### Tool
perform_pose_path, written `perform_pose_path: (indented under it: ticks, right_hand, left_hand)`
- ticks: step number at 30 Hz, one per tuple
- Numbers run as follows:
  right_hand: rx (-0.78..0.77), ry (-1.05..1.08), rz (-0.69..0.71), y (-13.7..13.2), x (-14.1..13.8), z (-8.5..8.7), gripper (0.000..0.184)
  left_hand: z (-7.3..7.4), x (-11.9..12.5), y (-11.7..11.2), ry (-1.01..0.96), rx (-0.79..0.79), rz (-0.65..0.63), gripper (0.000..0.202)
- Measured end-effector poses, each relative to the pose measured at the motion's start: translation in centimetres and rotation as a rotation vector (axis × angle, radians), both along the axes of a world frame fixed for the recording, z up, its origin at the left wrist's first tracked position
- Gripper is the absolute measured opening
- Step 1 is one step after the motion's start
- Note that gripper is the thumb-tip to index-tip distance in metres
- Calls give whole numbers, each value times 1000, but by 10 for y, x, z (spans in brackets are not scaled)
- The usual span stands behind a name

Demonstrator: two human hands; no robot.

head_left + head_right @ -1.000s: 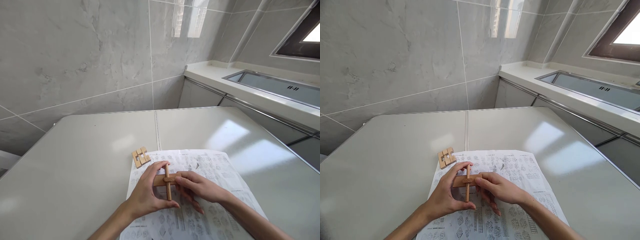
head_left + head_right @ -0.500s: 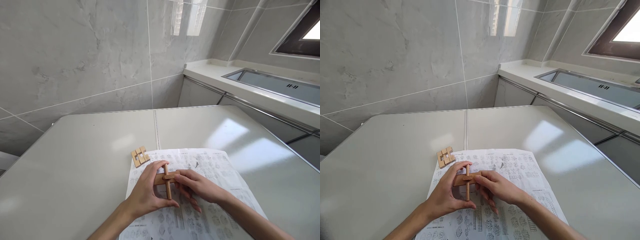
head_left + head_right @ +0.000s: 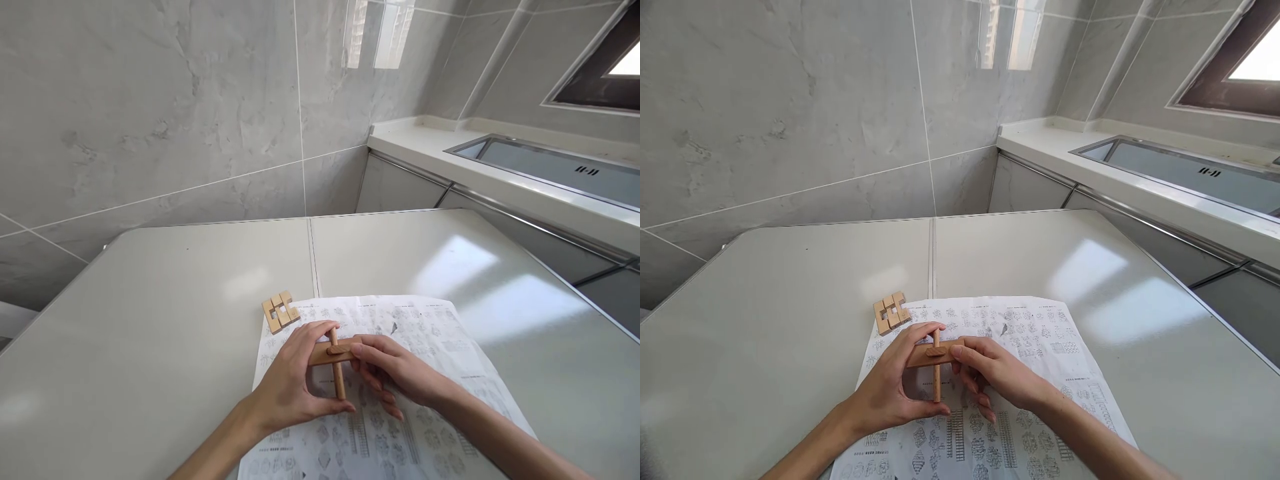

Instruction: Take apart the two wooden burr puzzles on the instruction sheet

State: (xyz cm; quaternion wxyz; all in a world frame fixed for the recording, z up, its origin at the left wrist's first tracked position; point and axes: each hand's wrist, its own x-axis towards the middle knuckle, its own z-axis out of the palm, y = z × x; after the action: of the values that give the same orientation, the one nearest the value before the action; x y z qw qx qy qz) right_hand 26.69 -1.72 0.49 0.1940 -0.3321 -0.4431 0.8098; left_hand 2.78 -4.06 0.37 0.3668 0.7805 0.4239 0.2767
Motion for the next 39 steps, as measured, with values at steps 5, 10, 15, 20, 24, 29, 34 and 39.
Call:
perform_pose_path:
  ticks: [5,10,15,20,24,29,34,39]
  right_hand:
    - [-22,91,-22,1,5,-4,39]
    - [4,233,-77,4,11,-3,45]
    - [135,191,-317,6,9,5,49]
    - [-9,66,-390,8,4,10,41]
    - [-142,41,-330,9,4,9,38]
    - [-83,-46,-292,7,5,3,44]
    - [21,-158,-226,4,5,0,48]
    - [14,-145,-159,4,4,3,49]
  left_hand:
    - [-5,0,-4,-63,-90,73,114]
    - [-7,-1,-4,-69,-159,104,121]
    - [-2,0,-3,-165,-240,169,115]
    - [4,-1,3,-490,-393,124,95]
    - [5,-6,9,-657,-508,61,89]
    - [4,-9,11,-719,-525,69,83]
    - [8,-7,11,-685,-522,91,84]
    - [8,-7,11,-689,-516,88,83]
